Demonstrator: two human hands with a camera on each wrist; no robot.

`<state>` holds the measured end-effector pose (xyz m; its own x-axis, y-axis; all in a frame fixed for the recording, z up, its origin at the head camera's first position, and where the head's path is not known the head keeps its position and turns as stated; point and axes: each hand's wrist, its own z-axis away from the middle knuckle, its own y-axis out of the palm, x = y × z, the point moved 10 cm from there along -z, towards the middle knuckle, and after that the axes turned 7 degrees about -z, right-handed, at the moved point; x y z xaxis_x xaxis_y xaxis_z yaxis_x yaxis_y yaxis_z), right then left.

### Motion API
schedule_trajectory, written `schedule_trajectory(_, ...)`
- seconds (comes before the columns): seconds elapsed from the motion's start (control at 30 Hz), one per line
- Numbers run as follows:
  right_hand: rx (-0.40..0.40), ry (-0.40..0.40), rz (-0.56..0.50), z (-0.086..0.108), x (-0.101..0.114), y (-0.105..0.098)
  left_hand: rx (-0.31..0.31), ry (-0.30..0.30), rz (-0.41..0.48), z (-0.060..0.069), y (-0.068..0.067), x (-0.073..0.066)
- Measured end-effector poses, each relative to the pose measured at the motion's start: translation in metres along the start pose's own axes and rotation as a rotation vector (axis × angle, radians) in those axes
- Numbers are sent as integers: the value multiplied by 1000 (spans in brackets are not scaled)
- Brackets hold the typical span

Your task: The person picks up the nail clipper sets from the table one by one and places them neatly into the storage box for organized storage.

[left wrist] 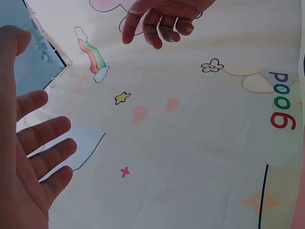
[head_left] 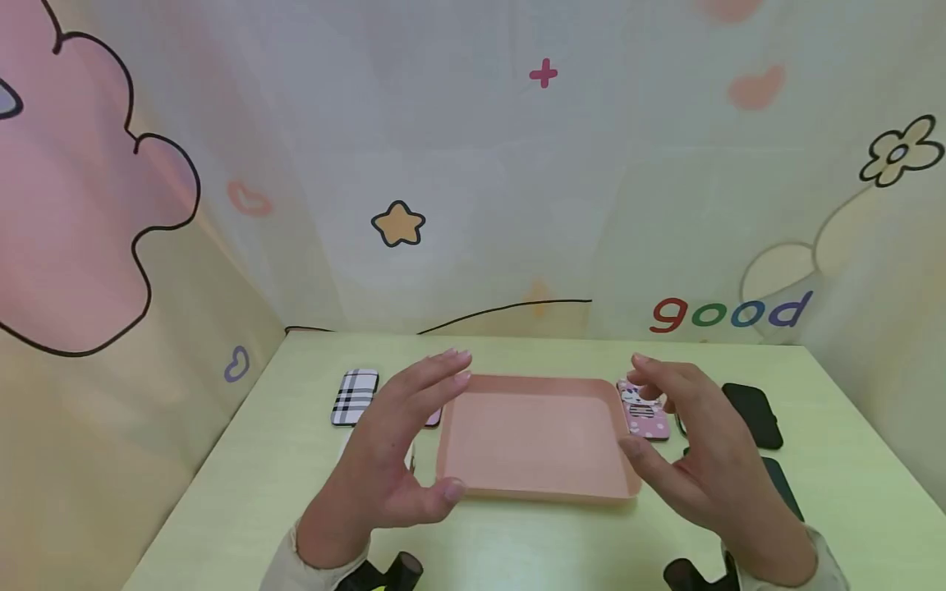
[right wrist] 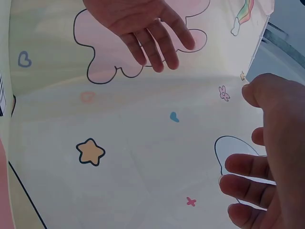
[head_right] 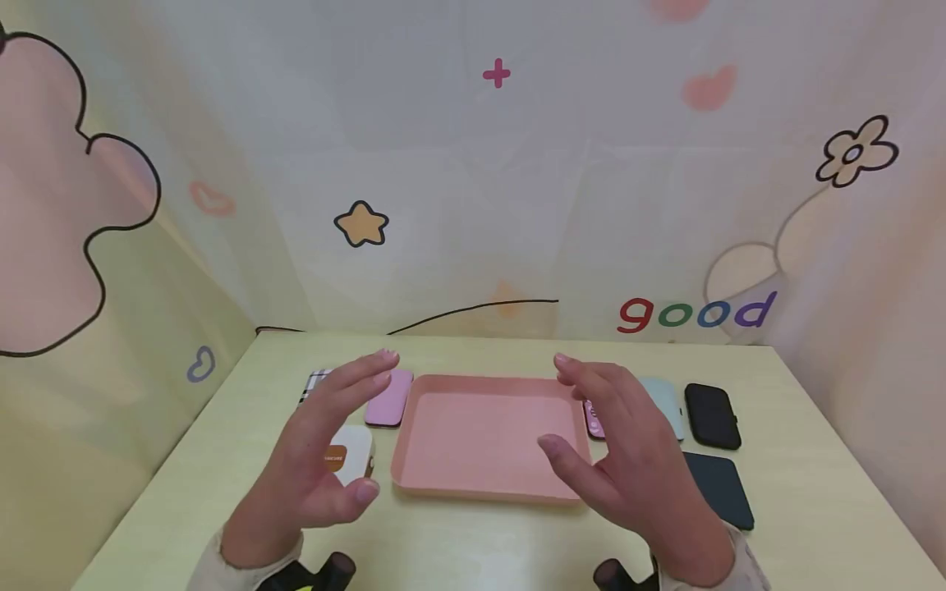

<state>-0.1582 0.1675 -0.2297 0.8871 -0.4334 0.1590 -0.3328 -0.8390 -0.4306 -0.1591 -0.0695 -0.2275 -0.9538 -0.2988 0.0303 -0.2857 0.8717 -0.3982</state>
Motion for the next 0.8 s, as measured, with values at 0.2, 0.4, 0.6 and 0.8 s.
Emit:
schedule_trajectory(0.2, 9, 27, 21, 3, -6, 1, 13, -13, -12, 3, 2, 1)
schedule_trajectory(0.4, 23, 65, 75, 9, -17, 4, 27, -29, -17, 4, 1, 1)
schedule_trajectory(0.6, 47, 123, 154, 16, -35, 8, 18, -15, -11, 2, 0, 0)
schedule_trajectory(0.8, 108, 212, 191, 25, -56, 13, 25, -23, -22, 3, 1, 0)
